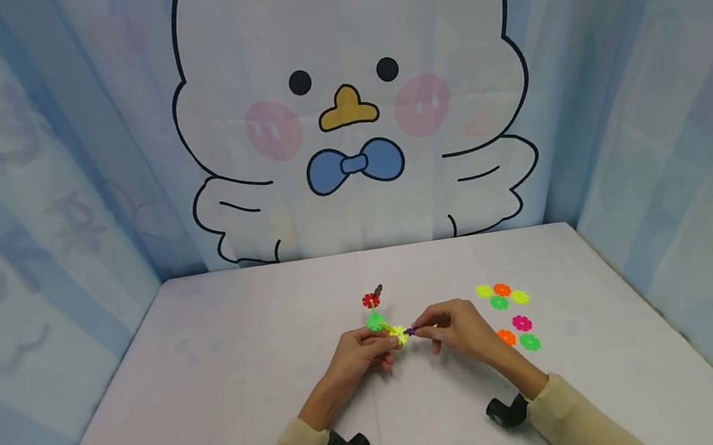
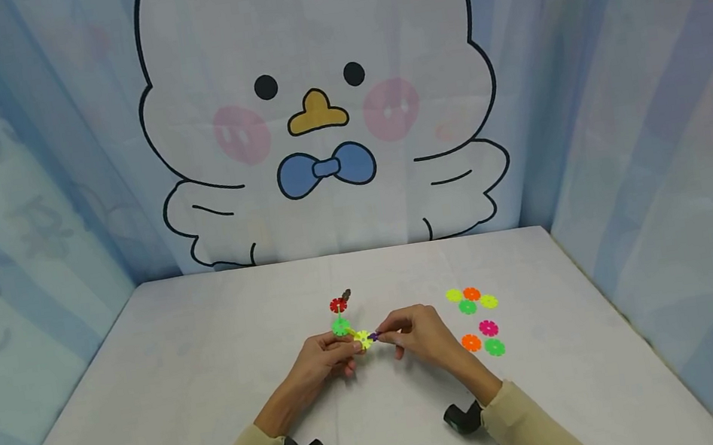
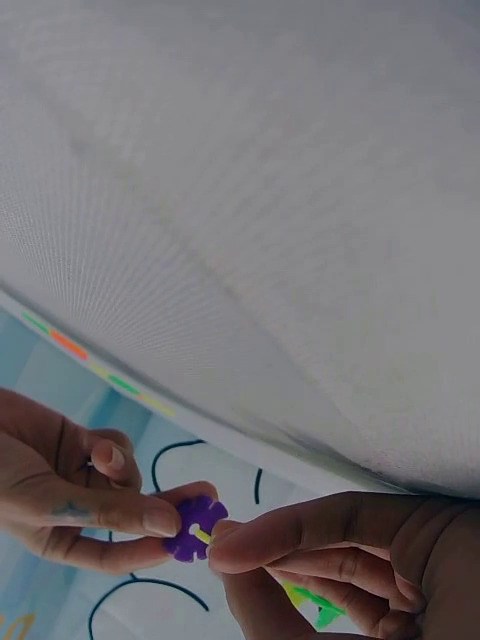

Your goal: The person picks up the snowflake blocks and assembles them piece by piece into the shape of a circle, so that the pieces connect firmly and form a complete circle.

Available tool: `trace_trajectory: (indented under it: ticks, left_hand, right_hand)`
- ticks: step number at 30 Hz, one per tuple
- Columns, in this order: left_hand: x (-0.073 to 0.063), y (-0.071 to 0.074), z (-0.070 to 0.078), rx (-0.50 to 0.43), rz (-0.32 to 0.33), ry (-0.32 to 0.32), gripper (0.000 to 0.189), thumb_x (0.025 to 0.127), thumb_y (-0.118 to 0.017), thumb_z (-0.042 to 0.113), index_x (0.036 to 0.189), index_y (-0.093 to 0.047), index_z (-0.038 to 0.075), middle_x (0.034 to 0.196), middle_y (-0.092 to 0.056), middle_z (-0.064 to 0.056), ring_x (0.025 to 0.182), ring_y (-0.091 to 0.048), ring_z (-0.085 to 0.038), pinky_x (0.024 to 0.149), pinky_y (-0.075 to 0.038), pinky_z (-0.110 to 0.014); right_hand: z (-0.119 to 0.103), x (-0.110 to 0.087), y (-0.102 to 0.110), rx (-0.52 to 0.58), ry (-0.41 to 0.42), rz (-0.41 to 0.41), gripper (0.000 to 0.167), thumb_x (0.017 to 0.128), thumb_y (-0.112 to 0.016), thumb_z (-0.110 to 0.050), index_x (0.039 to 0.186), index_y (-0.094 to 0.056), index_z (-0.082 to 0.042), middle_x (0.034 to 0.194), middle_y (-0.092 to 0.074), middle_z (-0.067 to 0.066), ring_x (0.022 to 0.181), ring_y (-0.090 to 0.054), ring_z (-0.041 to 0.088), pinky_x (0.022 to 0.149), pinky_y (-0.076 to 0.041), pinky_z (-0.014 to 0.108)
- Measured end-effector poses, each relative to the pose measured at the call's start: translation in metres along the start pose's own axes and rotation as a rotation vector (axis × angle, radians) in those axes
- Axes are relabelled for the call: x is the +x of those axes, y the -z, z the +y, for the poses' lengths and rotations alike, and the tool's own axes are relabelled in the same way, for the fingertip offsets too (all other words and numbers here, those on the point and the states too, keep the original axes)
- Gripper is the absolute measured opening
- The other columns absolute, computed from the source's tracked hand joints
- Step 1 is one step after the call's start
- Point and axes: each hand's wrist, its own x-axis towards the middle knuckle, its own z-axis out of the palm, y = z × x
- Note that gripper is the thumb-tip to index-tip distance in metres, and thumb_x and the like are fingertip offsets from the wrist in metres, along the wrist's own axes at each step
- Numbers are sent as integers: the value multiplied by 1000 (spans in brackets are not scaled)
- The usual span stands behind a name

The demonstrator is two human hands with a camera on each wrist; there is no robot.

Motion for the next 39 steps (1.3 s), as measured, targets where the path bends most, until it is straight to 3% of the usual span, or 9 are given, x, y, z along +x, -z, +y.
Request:
trace_trajectory:
  ticks: [4,9,19,23,28,33,39]
  left_hand:
    - [0,0,0,-13,10,7,27,98,-76,12,115,-67,-7,91,-81,-6,64,-65,-4,64,-58,-20]
    - [-1,0,1,-12,24,10,29,98,-77,14,116,-68,-7,93,-81,-6,64,-65,-4,64,-58,-20]
    - [0,0,0,-16,25,15,26,97,-76,10,115,-67,-6,92,-81,-6,64,-64,-4,64,-57,-20]
    - [-1,0,1,-6,17,18,27,98,-75,11,117,-67,-6,94,-81,-6,65,-64,-4,65,-58,-20]
    - [-1,1,1,1,11,18,28,98,-75,12,117,-67,-7,95,-81,-6,65,-65,-5,64,-58,-20]
    - [-1,1,0,-5,4,13,28,97,-76,11,117,-67,-7,95,-81,-6,65,-65,-4,64,-57,-20]
    - [-1,1,-1,-3,1,16,28,98,-76,11,117,-67,-7,97,-82,-9,66,-65,-4,65,-58,-20]
  right_hand:
    - [0,0,2,-18,-14,-30,12,94,-80,-10,105,-81,-10,105,-81,11,61,-70,15,66,-55,22]
    - [-1,0,13,-116,-45,-37,17,92,-82,-12,109,-79,-11,107,-81,8,69,-71,13,64,-56,23]
    - [24,-1,60,-274,-206,110,22,94,-80,-17,112,-78,-4,110,-80,14,75,-68,13,65,-55,24]
    - [35,-5,78,-355,-239,191,23,95,-79,-18,112,-78,-2,110,-80,17,87,-71,25,76,-60,35]
    - [44,-11,91,-450,-372,241,26,96,-76,-19,115,-76,0,113,-77,20,104,-68,38,90,-58,52]
    - [46,-14,96,-471,-506,237,32,97,-75,-20,116,-74,6,113,-74,25,99,-66,37,87,-60,49]
    - [51,-16,95,-459,-555,237,40,96,-77,-23,118,-72,9,116,-73,28,95,-68,37,81,-60,47]
